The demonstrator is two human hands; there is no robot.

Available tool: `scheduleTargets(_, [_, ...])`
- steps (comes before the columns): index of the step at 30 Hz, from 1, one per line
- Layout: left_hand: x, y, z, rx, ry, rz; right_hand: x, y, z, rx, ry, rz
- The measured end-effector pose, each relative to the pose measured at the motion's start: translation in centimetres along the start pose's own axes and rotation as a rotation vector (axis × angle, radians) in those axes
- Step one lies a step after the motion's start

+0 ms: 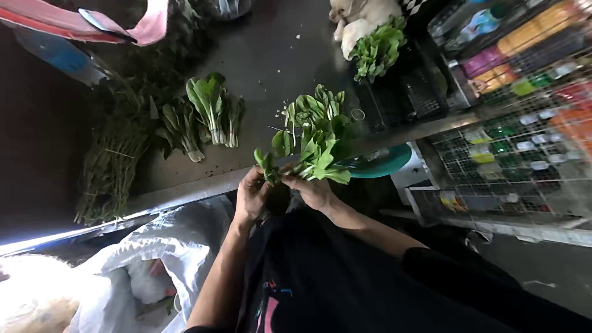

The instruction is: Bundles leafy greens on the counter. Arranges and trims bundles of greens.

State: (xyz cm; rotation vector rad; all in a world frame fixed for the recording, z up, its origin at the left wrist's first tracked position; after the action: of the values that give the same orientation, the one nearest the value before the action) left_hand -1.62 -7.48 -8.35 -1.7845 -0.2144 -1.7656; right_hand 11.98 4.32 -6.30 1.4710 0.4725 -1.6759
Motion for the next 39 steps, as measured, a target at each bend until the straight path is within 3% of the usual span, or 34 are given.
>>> scheduleTargets(3, [-0.6, 0.6, 0.0, 0.111, 0.206, -0.026, 0.1, -0.9, -0.5, 0.116, -0.098, 0.031])
scheduleTargets(6, [-1.0, 0.5, 0.0, 0.407, 0.509, -0.101, 0.0, -2.0, -1.8, 0.248, -0.356, 0.151])
scheduleTargets(9, [-1.1, 0.5, -2.0, 0.701, 0.549, -0.180, -0.5, -3.3, -4.7, 0.331, -0.437, 0.126])
scheduleTargets(13, [-0.6, 1.2, -4.9, 0.787, 0.426, -0.271, -2.3, -6.2, -9.8, 0.542, -0.054, -0.040])
scheduleTargets(16, [-0.4, 1.1, -5.4, 0.725, 0.420, -0.263, -3.7, -7.8, -13.3, 0.757, 0.386, 0.139])
scheduleTargets(19, [-0.4, 0.5, -4.6, 0.636, 0.486, -0.208, -5.4, -7.3, -12.4, 0.804, 0.602, 0.155])
scheduleTargets(21, [-0.3, 0.2, -3.4, 0.563, 0.533, -0.210, -5.8, -5.7, -9.8, 0.756, 0.706, 0.091])
scheduleTargets(25, [0.0, -1.1, -0.8, 0.331, 0.481, -0.249, -5.3, -3.7, -5.0, 0.498, 0.825, -0.212])
scheduleTargets(28, [0.2, -2.2, -0.1, 0.202, 0.398, -0.193, -5.6, -2.8, -1.9, 0.319, 0.784, -0.237])
scheduleTargets(31, [0.6, -2.9, -0.2, 0.193, 0.344, -0.140, -5.3, -3.0, -0.1, 0.186, 0.730, -0.277])
scheduleTargets(34, [0.7, -1.8, -1.4, 0.091, 0.164, -0.163, -4.9, -3.5, 0.6, 0.008, 0.665, -0.195])
scheduleTargets(37, [3.5, -2.2, -1.4, 0.031, 0.151, -0.157, -4.0, -3.7, 0.4, -0.204, 0.606, -0.184])
scheduleTargets(39, [4.8, -3.3, -1.4, -0.045, 0.069, -0.111, -2.8, -3.9, 0.0, -0.223, 0.603, -0.171])
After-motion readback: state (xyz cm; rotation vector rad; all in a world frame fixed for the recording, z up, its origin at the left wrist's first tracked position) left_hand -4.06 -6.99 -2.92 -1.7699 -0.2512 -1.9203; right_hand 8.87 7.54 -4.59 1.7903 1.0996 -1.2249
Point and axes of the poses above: each hand's wrist, its own y-axis away from the middle knuckle, its own z-axis out of the palm, x = y × z, the point moved 1 cm from there along -y, towards the middle knuckle, and after that the axes turned 12 degrees about z, right-handed, at the moved point
